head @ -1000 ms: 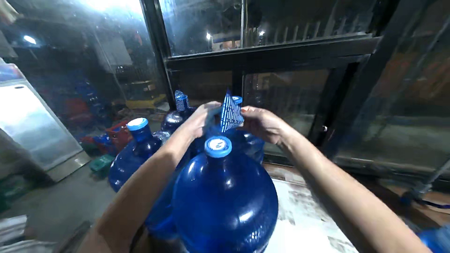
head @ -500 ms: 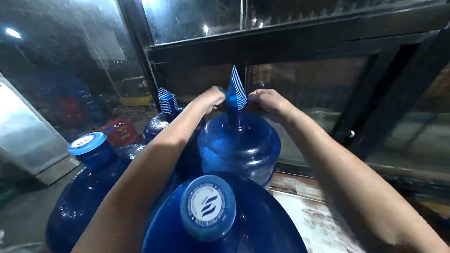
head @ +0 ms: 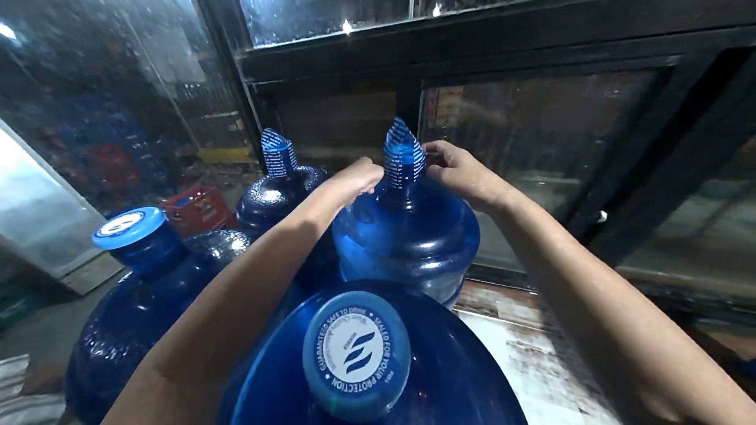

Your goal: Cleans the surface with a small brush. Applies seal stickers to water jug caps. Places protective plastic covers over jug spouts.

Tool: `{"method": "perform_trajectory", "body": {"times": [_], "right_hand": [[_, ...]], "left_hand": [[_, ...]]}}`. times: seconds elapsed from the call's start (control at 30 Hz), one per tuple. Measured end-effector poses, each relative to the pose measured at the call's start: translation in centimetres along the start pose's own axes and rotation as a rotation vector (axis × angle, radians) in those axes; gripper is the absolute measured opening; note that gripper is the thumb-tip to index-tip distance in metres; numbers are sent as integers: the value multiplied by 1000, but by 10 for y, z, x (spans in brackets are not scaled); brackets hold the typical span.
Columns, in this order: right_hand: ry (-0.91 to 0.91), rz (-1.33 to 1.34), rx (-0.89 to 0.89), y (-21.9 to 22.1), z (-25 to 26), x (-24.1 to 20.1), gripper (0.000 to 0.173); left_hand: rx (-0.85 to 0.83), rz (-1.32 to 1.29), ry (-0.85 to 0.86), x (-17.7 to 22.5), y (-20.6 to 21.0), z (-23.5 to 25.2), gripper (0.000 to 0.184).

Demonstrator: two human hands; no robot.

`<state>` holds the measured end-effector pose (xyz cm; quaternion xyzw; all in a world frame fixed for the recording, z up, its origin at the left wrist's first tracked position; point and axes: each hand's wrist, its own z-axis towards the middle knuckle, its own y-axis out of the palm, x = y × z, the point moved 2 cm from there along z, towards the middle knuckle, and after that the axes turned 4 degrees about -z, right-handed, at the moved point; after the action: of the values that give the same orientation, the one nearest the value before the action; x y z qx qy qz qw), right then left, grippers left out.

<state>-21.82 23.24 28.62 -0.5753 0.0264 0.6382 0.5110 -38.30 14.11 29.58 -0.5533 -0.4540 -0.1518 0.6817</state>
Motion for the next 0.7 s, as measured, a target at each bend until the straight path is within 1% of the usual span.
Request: {"method": "perform_trajectory", "body": {"times": [0.07, 0.1, 0.13, 0.17, 0.23, 0.3, 0.33, 0.37, 0.4, 0.43, 0.47, 0.53, 0.57, 0.6, 0.63, 0.7], "right_hand": [[-22, 61, -58, 1, -1, -10, 70], [-17, 91, -64, 4, 1, -12, 78], [-13, 108, -63, 9, 2, -15, 81], [-21, 103, -49, 15, 4, -15, 80], [-36, 81, 8, 28, 6, -9, 75], [-46, 65, 53, 40, 1, 3, 69], [-61, 49, 59, 43, -1, 10, 67], [-76, 21, 59, 44, -2, 14, 67], [-85, -13, 48, 44, 0, 19, 68], [-93, -36, 21, 43, 2, 23, 71], [-104, -49, 0, 42, 6, 28, 75], [-121, -67, -13, 41, 7, 28, 79], [-116, -107, 10, 42, 2, 24, 81], [-124, -175, 55, 41, -7, 20, 85], [-133, -222, 98, 37, -20, 16, 91], [-127, -230, 180, 19, -64, 12, 102]], "left_hand": [[90, -51, 59, 4, 0, -5, 39], [151, -116, 117, 5, -1, -6, 40], [201, -187, 179, 5, -1, -9, 40], [205, -256, 211, 7, -1, -15, 47], [99, -333, 170, 12, 5, -35, 63], [1, -271, 83, 14, 16, -57, 68], [-22, -221, 127, 8, 23, -57, 71], [-35, -173, 168, 5, 27, -59, 71], [-44, -115, 174, 7, 27, -68, 69], [-55, -50, 152, 13, 25, -83, 65], [-67, 10, 140, 15, 24, -86, 61], [-74, 114, 185, 2, 25, -59, 58], [-55, 152, 217, -5, 22, -49, 59], [-22, 175, 241, -8, 17, -50, 61], [18, 197, 251, -2, 7, -66, 59], [141, 216, 302, 18, -15, -115, 46]]}}
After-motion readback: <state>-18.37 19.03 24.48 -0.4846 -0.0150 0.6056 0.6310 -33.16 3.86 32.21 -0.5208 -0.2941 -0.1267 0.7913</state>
